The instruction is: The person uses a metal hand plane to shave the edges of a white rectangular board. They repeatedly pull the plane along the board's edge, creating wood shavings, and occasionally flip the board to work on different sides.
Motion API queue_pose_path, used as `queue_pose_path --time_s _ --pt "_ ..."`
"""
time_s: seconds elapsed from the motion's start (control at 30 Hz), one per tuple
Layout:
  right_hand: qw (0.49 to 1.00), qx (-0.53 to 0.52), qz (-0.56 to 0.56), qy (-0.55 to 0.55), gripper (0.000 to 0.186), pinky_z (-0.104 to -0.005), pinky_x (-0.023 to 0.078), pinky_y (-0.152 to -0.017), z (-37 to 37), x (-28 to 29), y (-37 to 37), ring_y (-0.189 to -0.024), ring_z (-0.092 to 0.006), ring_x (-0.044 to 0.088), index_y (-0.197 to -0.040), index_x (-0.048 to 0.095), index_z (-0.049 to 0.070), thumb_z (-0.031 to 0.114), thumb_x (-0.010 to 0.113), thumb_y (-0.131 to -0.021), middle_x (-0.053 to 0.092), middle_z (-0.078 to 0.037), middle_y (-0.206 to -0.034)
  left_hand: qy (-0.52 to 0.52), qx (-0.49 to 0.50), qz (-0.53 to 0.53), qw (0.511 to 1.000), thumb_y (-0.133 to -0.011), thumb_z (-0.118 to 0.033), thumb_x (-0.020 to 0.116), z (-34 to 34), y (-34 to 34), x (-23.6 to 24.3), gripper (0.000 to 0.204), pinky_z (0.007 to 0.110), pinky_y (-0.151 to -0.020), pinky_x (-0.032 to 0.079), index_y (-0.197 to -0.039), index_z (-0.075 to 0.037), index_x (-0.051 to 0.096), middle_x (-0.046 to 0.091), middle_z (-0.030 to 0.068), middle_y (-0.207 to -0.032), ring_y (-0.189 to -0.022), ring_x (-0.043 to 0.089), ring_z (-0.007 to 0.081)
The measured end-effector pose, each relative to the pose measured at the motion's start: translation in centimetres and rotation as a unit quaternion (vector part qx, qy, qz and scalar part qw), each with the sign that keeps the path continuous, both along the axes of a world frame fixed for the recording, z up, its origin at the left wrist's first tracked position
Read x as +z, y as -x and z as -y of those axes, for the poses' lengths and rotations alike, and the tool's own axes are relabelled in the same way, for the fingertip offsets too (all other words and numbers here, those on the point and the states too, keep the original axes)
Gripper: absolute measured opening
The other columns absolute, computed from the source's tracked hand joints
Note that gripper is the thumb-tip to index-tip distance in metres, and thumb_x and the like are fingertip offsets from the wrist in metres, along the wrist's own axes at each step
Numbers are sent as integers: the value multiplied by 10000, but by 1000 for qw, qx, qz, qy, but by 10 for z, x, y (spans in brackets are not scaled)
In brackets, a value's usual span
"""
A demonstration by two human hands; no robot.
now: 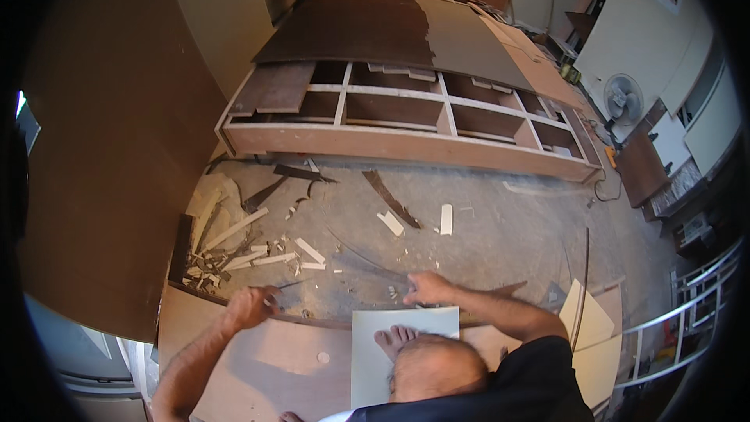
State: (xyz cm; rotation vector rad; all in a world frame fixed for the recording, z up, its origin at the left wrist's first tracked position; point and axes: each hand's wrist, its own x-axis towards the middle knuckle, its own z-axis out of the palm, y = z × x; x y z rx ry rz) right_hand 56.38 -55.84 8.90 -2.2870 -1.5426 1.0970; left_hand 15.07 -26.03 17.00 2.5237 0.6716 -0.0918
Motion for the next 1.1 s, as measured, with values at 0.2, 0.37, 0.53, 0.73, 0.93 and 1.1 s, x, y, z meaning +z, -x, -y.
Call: queue_pose_path --time_s 0.2,0.37,0.53,0.73,0.93,1.1 --pt "995 47 -88 -5 548 -474 555 -761 -17 -32 19 -866 -355 737 -972 656 13 455 893 -750 765 -161 -933 34 7 97 995 -834 -426 910 109 -75 -93 730 472 -881 604 -1355 -18 601 754 205 -1084 -1022 751 326" --pt "991 -3 -129 27 581 -490 550 -793 -2 -41 12 -915 -384 727 -1036 656 5 451 891 -749 753 -179 -957 338 190 100 916 -802 -218 942 139 -111 -124 374 316 -659 562 -977 5 697 716 94 -786 -708 673 148" --pt "984 -41 -170 20 578 -462 553 -766 -7 -40 -3 -858 -354 727 -968 663 17 474 917 -723 743 -170 -905 328 186 111 920 -861 -164 887 132 -121 -108 225 312 -640 546 -886 -3 732 726 72 -759 -683 669 131" --pt "977 -65 -181 96 572 -438 554 -728 0 -43 9 -789 -320 711 -916 641 18 489 920 -750 731 -169 -857 237 117 70 962 -896 -73 713 121 -119 -118 76 374 -746 596 -938 -84 776 787 100 -917 -833 769 277" --pt "988 -74 -109 81 471 -368 552 -699 9 -38 -4 -745 -217 691 -923 622 1 456 665 -1040 732 -118 -836 277 343 116 890 -1069 -258 614 90 -114 -134 318 369 -663 546 -887 -10 690 709 95 -713 -647 686 215" --pt "990 -71 -123 10 449 -307 539 -658 0 19 1 -726 -150 675 -1024 653 -15 416 564 -1116 720 -83 -816 386 234 90 888 -1090 -296 597 78 -111 -130 344 362 -702 554 -937 -2 692 736 79 -766 -698 698 195"
